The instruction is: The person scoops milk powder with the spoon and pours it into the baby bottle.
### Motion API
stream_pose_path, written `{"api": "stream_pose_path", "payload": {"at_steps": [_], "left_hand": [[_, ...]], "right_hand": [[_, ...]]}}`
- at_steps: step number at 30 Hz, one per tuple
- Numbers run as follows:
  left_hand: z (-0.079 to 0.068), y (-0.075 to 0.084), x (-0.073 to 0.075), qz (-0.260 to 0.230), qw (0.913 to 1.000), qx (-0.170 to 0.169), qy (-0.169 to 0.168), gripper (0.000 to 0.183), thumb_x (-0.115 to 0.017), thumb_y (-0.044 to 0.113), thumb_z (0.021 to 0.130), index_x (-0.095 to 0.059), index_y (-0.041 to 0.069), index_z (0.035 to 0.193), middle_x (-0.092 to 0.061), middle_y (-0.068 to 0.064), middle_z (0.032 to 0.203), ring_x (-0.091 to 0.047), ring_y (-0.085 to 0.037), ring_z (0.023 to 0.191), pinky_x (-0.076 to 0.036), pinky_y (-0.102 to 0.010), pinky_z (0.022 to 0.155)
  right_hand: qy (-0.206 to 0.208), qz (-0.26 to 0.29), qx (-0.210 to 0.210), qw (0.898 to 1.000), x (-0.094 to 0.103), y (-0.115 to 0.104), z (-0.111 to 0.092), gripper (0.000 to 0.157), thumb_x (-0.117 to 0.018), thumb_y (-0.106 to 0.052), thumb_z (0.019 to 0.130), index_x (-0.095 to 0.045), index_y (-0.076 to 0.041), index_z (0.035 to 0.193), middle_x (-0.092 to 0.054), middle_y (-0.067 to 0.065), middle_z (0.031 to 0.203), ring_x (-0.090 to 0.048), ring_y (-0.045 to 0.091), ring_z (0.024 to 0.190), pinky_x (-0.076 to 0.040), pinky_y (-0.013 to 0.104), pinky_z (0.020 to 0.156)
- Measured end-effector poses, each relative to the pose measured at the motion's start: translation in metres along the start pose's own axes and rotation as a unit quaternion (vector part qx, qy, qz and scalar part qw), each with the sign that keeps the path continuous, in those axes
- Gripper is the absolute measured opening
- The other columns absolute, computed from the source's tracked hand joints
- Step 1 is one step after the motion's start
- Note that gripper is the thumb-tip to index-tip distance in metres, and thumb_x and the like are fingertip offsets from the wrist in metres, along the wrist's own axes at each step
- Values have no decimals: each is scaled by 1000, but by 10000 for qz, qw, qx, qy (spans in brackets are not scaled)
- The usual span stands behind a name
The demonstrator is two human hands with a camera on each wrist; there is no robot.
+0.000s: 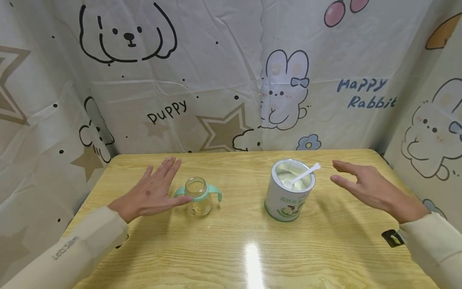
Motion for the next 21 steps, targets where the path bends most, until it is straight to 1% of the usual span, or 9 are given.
{"api": "stream_pose_path", "payload": {"at_steps": [4, 6, 9, 12, 13, 15, 18, 19, 21], "left_hand": [[5, 6, -2, -261, 9996, -62, -16, 111, -54, 75, 87, -9, 5, 160, -13, -18, 165, -13, -35, 151, -9, -61, 120], [8, 10, -3, -419, 9991, -74, -10, 111, -55, 76, 86, -9, 6, 161, -14, -16, 165, -17, -34, 150, -13, -58, 120], [12, 15, -3, -668, 9978, -26, -5, 112, -55, 77, 85, -11, 9, 161, -17, -14, 164, -23, -35, 148, -23, -57, 118], [16, 18, -3, -917, 9957, 77, -42, 112, -56, 79, 83, -11, 12, 161, -18, -11, 164, -26, -36, 147, -29, -59, 115], [17, 20, -3, -997, 9950, 96, -67, 113, -57, 78, 83, -11, 12, 161, -18, -11, 165, -25, -35, 147, -29, -59, 115], [20, 23, -4, -1126, 9935, 97, -113, 113, -59, 77, 83, -11, 12, 161, -18, -11, 165, -24, -35, 148, -28, -59, 115], [24, 28, -4, -1288, 9915, 71, -178, 113, -62, 75, 82, -12, 11, 161, -19, -12, 164, -22, -35, 148, -26, -59, 116], [26, 30, -4, -1347, 9906, 64, -210, 114, -63, 74, 82, -12, 11, 161, -20, -12, 164, -22, -34, 148, -26, -59, 116], [30, 33, -5, -1423, 9895, 35, -249, 114, -65, 73, 81, -13, 10, 161, -21, -13, 164, -22, -35, 148, -26, -59, 116]], "right_hand": [[288, 254, -1, 9993, 1, -1, 0, 53, -55, -30, 104, -49, 8, 141, -61, 28, 129, -61, 48, 111, -52, 65, 85], [355, 428, -64, 9984, -1, -1, 0, 50, -55, -29, 105, -52, 8, 138, -65, 27, 123, -65, 45, 105, -54, 62, 83], [384, 652, -185, 9970, -4, 1, 0, 47, -54, -29, 105, -55, 8, 134, -68, 25, 117, -68, 41, 101, -56, 59, 81], [346, 830, -352, 9953, -7, 3, 0, 47, -54, -30, 105, -56, 7, 134, -68, 23, 116, -69, 36, 98, -57, 56, 81], [342, 877, -404, 9947, -7, 4, 0, 47, -54, -30, 105, -56, 7, 133, -69, 22, 115, -69, 33, 95, -58, 52, 79], [352, 948, -476, 9937, -7, 4, 1, 44, -54, -30, 105, -57, 6, 132, -70, 20, 112, -68, 25, 89, -60, 42, 74], [396, 1062, -485, 9924, -6, 4, 2, 40, -53, -28, 106, -59, 5, 128, -70, 16, 106, -62, 15, 78, -55, 27, 62], [422, 1097, -465, 9920, -5, 4, 2, 38, -53, -27, 106, -60, 4, 127, -70, 14, 104, -60, 14, 75, -51, 25, 59], [478, 1174, -428, 9910, -5, 2, 3, 37, -53, -26, 106, -61, 4, 125, -70, 12, 101, -57, 14, 72, -48, 25, 55]]}}
Point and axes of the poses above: each hand's wrist, its own z-axis towards the middle knuckle, its own x-axis out of the back of the hand, y = z × x, the point moved 8 cm from there along z, towards the middle knuckle
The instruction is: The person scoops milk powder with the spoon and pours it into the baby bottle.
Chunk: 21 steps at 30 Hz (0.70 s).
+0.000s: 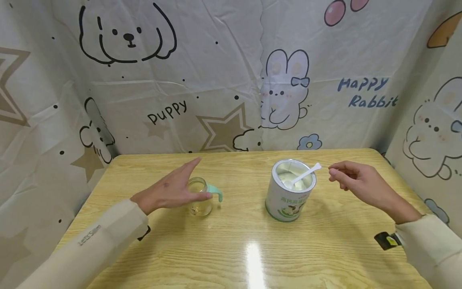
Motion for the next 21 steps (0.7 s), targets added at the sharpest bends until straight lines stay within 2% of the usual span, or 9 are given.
{"api": "stream_pose_path", "payload": {"at_steps": [9, 15, 21], "left_hand": [[15, 20, -6, -645, 9974, -239, -215, 119, -73, 67, 79, -9, 10, 161, -18, -11, 164, -23, -31, 149, -28, -55, 117], [21, 27, -12, -837, 9961, -215, -191, 124, -77, 69, 73, -12, 13, 161, -23, -9, 163, -28, -25, 147, -33, -51, 115], [27, 38, -18, -1126, 9929, -266, -271, 125, -82, 63, 71, -12, 13, 161, -23, -6, 163, -29, -22, 147, -35, -48, 115]], "right_hand": [[185, 20, 153, 9997, 0, -7, 4, 33, -55, -27, 105, -64, 0, 121, -69, 11, 100, -58, 13, 75, -52, 26, 60], [346, 136, 149, 9992, 2, -12, 5, 32, -55, -29, 105, -64, 0, 118, -64, 11, 98, -56, 16, 75, -50, 25, 59], [379, 339, 72, 9987, 1, -15, 6, 33, -55, -29, 105, -62, 1, 118, -59, 11, 94, -55, 21, 74, -47, 24, 58]]}}
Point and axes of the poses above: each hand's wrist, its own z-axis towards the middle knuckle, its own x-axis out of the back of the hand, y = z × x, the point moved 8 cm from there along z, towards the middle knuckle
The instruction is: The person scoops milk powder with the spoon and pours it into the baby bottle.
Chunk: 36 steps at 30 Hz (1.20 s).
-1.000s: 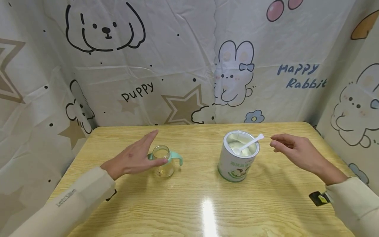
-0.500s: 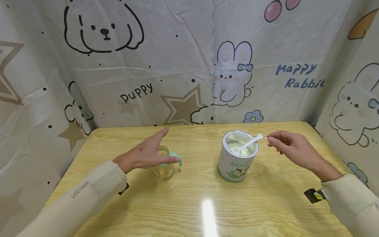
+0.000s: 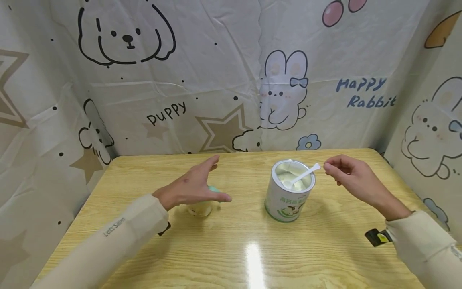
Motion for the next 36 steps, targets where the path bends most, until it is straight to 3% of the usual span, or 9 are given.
{"api": "stream_pose_path", "payload": {"at_steps": [18, 29, 36], "left_hand": [[19, 26, -26, -81, 9995, -293, -22, 128, -90, 55, 66, -15, 14, 161, -31, -7, 160, -35, -22, 144, -39, -45, 113], [32, 39, -44, -196, 9987, -453, -89, 127, -88, 59, 66, -16, 15, 161, -28, -7, 162, -31, -23, 146, -35, -46, 115], [41, 44, -55, -336, 9982, -484, -118, 126, -90, 53, 66, -17, 13, 160, -29, -8, 161, -32, -23, 146, -35, -46, 115]], "right_hand": [[12, 153, -101, 9998, -4, -9, 6, 32, -58, -33, 103, -60, -1, 109, -56, 10, 83, -52, 19, 67, -43, 27, 52], [-141, 155, -214, 9996, -12, -10, 10, 34, -58, -34, 103, -58, -1, 107, -56, 11, 86, -52, 18, 65, -48, 25, 54], [-171, 176, -267, 9993, -15, -7, 12, 35, -58, -37, 102, -58, -2, 103, -56, 10, 84, -53, 18, 65, -50, 25, 56]]}}
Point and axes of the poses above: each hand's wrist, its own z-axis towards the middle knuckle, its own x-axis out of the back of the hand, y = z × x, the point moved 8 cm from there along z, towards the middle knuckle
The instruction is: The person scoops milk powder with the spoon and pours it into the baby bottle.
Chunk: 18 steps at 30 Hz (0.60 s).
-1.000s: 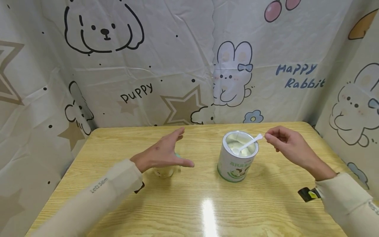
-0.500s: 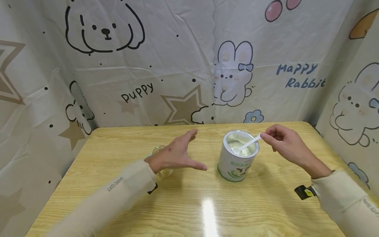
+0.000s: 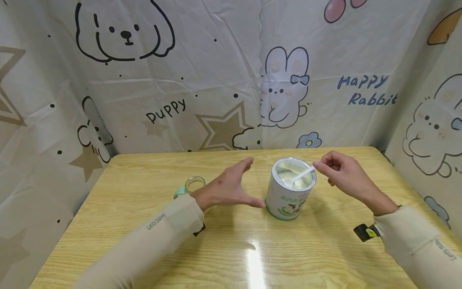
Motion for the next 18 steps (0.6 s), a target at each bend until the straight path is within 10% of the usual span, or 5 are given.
{"api": "stream_pose_path", "payload": {"at_steps": [18], "left_hand": [[19, 14, -19, 31, 9995, -191, 254, 124, -92, 50, 65, -22, 8, 159, -29, -11, 161, -33, -26, 145, -36, -45, 115]], "right_hand": [[-122, 118, -124, 9998, -7, 4, 4, 35, -56, -36, 104, -58, -1, 104, -54, 8, 83, -51, 17, 61, -45, 27, 50]]}}
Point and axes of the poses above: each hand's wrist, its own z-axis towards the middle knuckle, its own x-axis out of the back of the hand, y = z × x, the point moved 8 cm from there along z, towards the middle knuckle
